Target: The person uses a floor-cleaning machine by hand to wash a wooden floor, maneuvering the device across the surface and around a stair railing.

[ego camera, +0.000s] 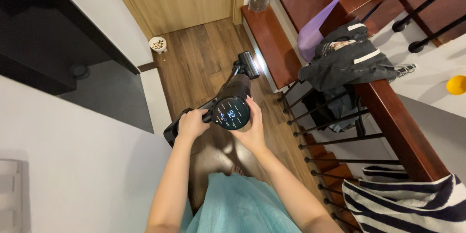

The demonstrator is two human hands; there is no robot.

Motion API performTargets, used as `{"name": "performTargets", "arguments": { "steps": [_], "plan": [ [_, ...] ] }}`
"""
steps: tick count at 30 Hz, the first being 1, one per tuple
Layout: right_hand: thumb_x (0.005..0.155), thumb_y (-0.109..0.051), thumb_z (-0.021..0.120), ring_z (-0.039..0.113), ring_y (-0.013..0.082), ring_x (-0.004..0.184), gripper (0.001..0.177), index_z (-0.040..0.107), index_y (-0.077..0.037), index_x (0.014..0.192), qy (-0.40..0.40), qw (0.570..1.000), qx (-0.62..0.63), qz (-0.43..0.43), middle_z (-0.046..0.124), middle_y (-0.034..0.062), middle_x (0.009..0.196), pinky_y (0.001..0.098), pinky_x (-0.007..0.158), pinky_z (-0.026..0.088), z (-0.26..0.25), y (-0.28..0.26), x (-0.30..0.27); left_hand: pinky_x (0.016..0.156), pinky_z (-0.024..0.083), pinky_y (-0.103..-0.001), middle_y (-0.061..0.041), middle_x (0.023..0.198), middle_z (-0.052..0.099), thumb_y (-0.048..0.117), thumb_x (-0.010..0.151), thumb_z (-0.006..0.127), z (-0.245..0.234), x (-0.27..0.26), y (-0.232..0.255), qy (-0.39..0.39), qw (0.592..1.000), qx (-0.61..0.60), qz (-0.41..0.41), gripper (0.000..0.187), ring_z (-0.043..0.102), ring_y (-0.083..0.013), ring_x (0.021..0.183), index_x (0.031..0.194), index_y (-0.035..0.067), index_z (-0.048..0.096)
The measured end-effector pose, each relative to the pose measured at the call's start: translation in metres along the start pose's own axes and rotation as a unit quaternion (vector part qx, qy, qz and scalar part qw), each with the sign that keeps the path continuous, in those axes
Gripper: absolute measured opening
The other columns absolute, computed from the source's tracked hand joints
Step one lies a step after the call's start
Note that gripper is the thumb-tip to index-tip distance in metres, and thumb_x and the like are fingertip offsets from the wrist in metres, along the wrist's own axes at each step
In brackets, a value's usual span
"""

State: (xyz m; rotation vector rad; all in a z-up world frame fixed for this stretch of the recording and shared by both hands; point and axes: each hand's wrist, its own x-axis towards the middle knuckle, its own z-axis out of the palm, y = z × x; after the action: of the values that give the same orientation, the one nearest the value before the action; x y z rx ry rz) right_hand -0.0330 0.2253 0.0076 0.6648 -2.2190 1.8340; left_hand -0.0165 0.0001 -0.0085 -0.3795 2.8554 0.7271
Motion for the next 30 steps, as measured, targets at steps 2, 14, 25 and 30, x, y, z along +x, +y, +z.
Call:
{"name": "performTargets", "arguments": {
  "steps": [2,14,25,30],
  "plan": [
    [0.067,-0.008,0.096,0.036,0.0339,0.153,0.102,0.039,-0.006,0.151,0.010,1.000,-0.015,0.006,0.037,0.0172,0.160,0.0455,0.122,0.040,-0.001,0.001,0.003,0.093,0.056,-0.045,-0.013,0.112,0.075,0.021,0.067,0.082,0.001,0.007,0.002,-0.004,1.000,0.007,0.003,0.056,0.071,-0.0339,0.102,0.122,0.022,0.075],
    [0.068,-0.009,0.096,0.038,0.0330,0.153,0.102,0.038,-0.005,0.152,0.020,1.000,-0.013,-0.003,0.037,0.0162,0.161,0.0450,0.122,0.041,-0.018,0.016,0.014,0.092,0.056,-0.044,-0.014,0.106,0.075,0.021,0.067,0.082,0.018,0.030,0.018,-0.010,1.000,-0.001,0.016,0.055,0.071,-0.0333,0.100,0.121,0.022,0.075],
    [0.066,-0.011,0.097,0.042,0.0324,0.150,0.103,0.040,-0.005,0.151,0.013,1.000,-0.007,0.021,0.039,0.0163,0.160,0.0440,0.121,0.042,-0.028,0.013,0.008,0.094,0.055,-0.045,-0.013,0.116,0.073,0.018,0.067,0.079,0.024,0.016,0.024,0.008,1.000,-0.002,0.021,0.057,0.070,-0.0342,0.104,0.124,0.020,0.074],
    [0.067,-0.012,0.097,0.041,0.0329,0.152,0.102,0.040,-0.006,0.152,-0.016,1.000,-0.006,0.001,0.038,0.0165,0.161,0.0448,0.122,0.042,-0.026,-0.002,0.001,0.096,0.053,-0.046,-0.012,0.120,0.073,0.018,0.068,0.079,0.022,-0.012,0.016,0.016,1.000,-0.020,0.014,0.056,0.069,-0.0334,0.107,0.124,0.019,0.073]
  ]
}}
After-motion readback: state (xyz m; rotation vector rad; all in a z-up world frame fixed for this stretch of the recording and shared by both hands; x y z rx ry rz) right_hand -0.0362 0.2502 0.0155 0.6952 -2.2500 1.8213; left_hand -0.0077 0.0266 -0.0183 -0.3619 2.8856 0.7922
